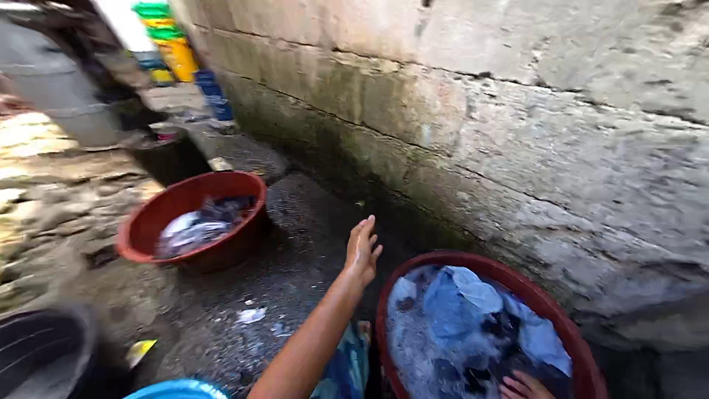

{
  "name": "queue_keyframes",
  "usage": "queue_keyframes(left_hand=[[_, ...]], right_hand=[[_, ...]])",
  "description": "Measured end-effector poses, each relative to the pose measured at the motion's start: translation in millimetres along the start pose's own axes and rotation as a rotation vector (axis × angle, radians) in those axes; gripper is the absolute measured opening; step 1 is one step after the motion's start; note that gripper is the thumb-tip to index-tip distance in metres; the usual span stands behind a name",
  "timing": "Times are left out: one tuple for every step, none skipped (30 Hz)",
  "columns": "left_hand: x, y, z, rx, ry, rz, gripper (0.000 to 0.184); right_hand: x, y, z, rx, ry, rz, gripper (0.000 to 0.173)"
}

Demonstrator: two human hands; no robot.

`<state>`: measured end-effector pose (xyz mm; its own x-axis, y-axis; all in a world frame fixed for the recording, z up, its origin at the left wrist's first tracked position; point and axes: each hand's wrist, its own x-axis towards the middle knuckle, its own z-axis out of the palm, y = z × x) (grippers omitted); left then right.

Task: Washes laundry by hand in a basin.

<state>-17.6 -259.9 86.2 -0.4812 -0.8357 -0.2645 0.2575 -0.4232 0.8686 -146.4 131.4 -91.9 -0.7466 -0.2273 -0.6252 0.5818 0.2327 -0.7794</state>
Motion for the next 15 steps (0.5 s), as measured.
queue_keyframes(left_hand=[[-6,-20,18,0.025,-0.068,-0.077,0.056],[-11,-41,32,0.054,-0.125,-0.154,0.054],[-14,-61,42,0.086,-0.173,-0.222,0.052],[-15,-82,48,0.121,-0.210,-0.282,0.050],[-14,-102,50,0.153,-0.231,-0.326,0.049],[-12,-120,50,0.184,-0.242,-0.359,0.048],[-9,-136,48,0.212,-0.242,-0.389,0.047],[-5,-148,46,0.244,-0.236,-0.422,0.047],[-2,-157,45,0.280,-0.230,-0.463,0.046],[-1,-162,44,0.311,-0.228,-0.500,0.045],[0,-163,45,0.332,-0.236,-0.516,0.043],[3,-163,47,0.340,-0.252,-0.504,0.041],[7,-161,51,0.348,-0.270,-0.474,0.038],[10,-160,54,0.353,-0.279,-0.447,0.036],[11,-161,56,0.357,-0.285,-0.436,0.035]], right_hand=[[3,-2,-2,-0.032,0.055,-0.011,0.048],[8,-5,-9,-0.048,0.118,-0.029,0.046],[14,-11,-19,-0.047,0.190,-0.037,0.044],[20,-16,-30,-0.038,0.276,-0.042,0.043],[27,-20,-43,-0.039,0.360,-0.042,0.042],[37,-21,-55,-0.057,0.440,-0.034,0.040],[48,-19,-66,-0.095,0.502,-0.015,0.038],[59,-12,-75,-0.164,0.528,-0.001,0.037],[69,2,-81,-0.251,0.520,0.010,0.040],[77,22,-83,-0.348,0.475,0.033,0.050],[84,42,-76,-0.438,0.424,0.051,0.058],[91,57,-61,-0.529,0.387,0.077,0.063],[96,65,-40,-0.635,0.349,0.106,0.065],[98,69,-18,-0.748,0.293,0.139,0.065],[97,72,3,-0.840,0.223,0.174,0.065]])
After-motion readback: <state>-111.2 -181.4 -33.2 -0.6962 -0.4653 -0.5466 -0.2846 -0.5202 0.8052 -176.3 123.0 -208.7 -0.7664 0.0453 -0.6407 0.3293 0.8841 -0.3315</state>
